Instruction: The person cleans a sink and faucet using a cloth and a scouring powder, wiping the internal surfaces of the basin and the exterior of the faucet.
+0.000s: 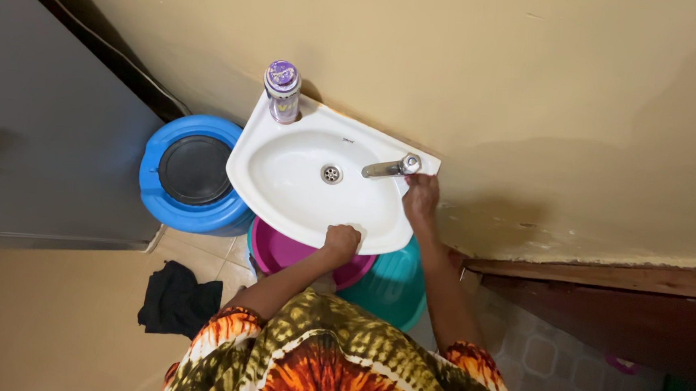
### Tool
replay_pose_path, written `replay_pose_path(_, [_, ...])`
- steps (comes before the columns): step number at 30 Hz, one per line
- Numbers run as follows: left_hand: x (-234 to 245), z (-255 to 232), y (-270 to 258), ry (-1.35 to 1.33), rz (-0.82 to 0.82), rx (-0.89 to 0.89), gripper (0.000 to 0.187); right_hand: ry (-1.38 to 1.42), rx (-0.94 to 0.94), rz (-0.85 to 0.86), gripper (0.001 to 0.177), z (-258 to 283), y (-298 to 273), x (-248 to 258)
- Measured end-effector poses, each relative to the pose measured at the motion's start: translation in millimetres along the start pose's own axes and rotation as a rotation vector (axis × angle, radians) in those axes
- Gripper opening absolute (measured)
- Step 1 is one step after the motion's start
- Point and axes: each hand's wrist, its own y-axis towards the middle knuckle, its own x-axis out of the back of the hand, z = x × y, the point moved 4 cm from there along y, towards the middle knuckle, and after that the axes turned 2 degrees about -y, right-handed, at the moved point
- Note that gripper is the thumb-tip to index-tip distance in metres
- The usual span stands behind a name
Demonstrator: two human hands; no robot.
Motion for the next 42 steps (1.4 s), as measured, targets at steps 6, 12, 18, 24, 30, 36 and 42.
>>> replay_pose_path(6, [-5,0,2,0.050,-0.043,-0.012,0.015,-0.054,0.014,0.088,0.010,-5,3,-3])
replay_pose_path(12, [-7,-1,-1,0.043,-0.114,-0.024,0.013,-0.070,-0.038,0.045,0.013,3,3,-8])
replay_pose_path(18, [-8,1,4,0.013,-0.094,-0.046,0.014,0.069,0.066,0.124,0.017,-5,-2,5])
replay_pose_path(24, [-8,-1,3,0.037,-0.115,-0.029,0.014,-0.120,-0.018,0.072,0.009,3,2,-6])
replay_pose_path(30, [-7,0,2,0.017,-0.131,-0.042,0.014,0.067,-0.081,0.023,0.015,10,-3,-6])
replay_pose_path(36, [-5,1,4,-0.050,-0.073,-0.020,0.015,-0.148,-0.062,-0.028,0.011,19,0,-9])
replay_pose_path(42, [-2,1,-1,-0.043,-0.106,-0.041,0.014,0.080,0.050,0.051,0.012,30,-10,-7])
